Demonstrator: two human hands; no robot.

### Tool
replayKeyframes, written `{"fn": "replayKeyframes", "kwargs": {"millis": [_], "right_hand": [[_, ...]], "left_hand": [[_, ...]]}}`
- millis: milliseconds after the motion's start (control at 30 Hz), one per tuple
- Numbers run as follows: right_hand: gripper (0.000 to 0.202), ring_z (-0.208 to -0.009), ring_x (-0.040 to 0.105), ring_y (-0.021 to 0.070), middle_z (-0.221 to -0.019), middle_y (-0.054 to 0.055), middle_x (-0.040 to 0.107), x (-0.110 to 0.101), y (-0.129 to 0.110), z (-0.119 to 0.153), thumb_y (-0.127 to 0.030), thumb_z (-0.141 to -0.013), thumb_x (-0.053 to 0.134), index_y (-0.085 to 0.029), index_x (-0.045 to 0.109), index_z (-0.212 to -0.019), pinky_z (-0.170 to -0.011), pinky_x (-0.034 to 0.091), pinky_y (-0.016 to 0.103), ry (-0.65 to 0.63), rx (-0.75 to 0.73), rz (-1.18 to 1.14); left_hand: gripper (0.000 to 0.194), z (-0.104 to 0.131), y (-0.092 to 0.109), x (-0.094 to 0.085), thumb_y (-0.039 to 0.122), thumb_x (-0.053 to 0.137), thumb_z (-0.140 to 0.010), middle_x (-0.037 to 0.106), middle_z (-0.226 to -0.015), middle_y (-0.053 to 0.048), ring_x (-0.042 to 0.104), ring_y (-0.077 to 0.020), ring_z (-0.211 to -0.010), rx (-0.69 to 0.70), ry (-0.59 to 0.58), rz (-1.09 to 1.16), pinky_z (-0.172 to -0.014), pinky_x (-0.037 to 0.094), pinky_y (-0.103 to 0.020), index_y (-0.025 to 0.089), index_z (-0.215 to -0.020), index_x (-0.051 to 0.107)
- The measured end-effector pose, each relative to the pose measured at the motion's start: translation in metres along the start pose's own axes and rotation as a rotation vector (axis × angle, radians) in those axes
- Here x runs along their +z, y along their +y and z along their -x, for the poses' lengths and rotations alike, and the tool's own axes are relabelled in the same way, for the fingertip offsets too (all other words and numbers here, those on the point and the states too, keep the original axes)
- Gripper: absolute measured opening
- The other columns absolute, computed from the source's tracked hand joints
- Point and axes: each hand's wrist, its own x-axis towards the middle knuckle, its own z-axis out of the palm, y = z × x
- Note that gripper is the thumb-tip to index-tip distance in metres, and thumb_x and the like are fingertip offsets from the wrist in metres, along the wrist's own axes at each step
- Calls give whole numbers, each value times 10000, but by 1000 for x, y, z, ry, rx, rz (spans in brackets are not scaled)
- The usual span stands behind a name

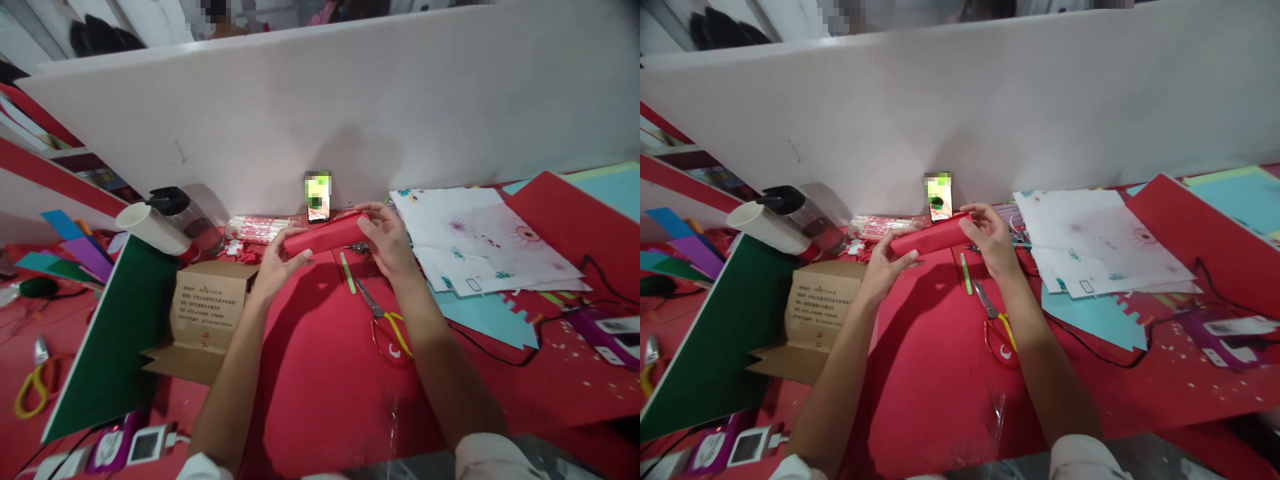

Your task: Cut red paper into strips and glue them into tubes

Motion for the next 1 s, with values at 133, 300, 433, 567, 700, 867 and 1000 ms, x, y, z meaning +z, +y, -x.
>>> {"fn": "replayKeyframes", "kwargs": {"millis": [133, 300, 433, 567, 700, 867, 1000], "right_hand": [[269, -1120, 682, 251, -1096, 36, 745, -7, -8, 0, -495, -826, 787, -294, 698, -982, -1029, 543, 462, -55, -82, 47], [192, -1057, 711, 250, -996, 27, 770, -13, -14, 0, -444, -832, 787, -279, 696, -870, -1017, 547, 481, -96, -119, 59], [170, -1047, 709, 254, -1029, 26, 776, -15, -18, 2, -436, -862, 749, -282, 747, -934, -983, 555, 472, -192, -109, 168], [228, -1110, 705, 280, -1133, 15, 785, -13, -21, 6, -420, -871, 755, -313, 786, -1070, -1013, 532, 502, -353, -88, 360], [383, -1164, 700, 315, -1249, 21, 765, -3, -20, 11, -430, -869, 775, -346, 749, -1242, -1042, 508, 539, -456, -67, 548], [497, -1207, 678, 347, -1344, 50, 722, 16, -15, 16, -440, -908, 740, -343, 661, -1388, -1026, 505, 532, -540, -109, 717], [410, -1161, 697, 347, -1303, 71, 741, 19, -7, 15, -420, -942, 687, -301, 696, -1334, -990, 520, 506, -546, -80, 760]], "left_hand": [[459, -1, -1, -2, 464, 776, -854, 629, -1313, -99, 646, -240, -1154, 16, 16, -6, -902, 661, -401, 231, -1216, 618], [419, -1, -2, -5, 477, 776, -852, 648, -1270, -93, 652, -231, -1131, 32, 28, -10, -864, 658, -368, 223, -1167, 665], [369, -3, -2, -9, 485, 768, -856, 702, -1159, -81, 677, -222, -1049, 41, 65, -108, -860, 636, -367, 224, -1107, 696], [309, -3, 6, -11, 465, 737, -879, 736, -1074, -65, 693, -228, -1015, 73, 77, -235, -908, 592, -377, 211, -1052, 698], [228, 0, 18, -8, 404, 696, -910, 750, -1083, -62, 690, -240, -1031, 109, 29, -405, -965, 546, -391, 211, -1031, 704], [214, 2, 19, -4, 401, 646, -940, 754, -1052, -55, 687, -234, -981, 104, -5, -535, -900, 551, -370, 217, -1031, 705], [262, 2, 13, -10, 421, 643, -935, 740, -1085, -61, 691, -242, -980, 59, 39, -617, -851, 558, -363, 229, -1111, 671]]}}
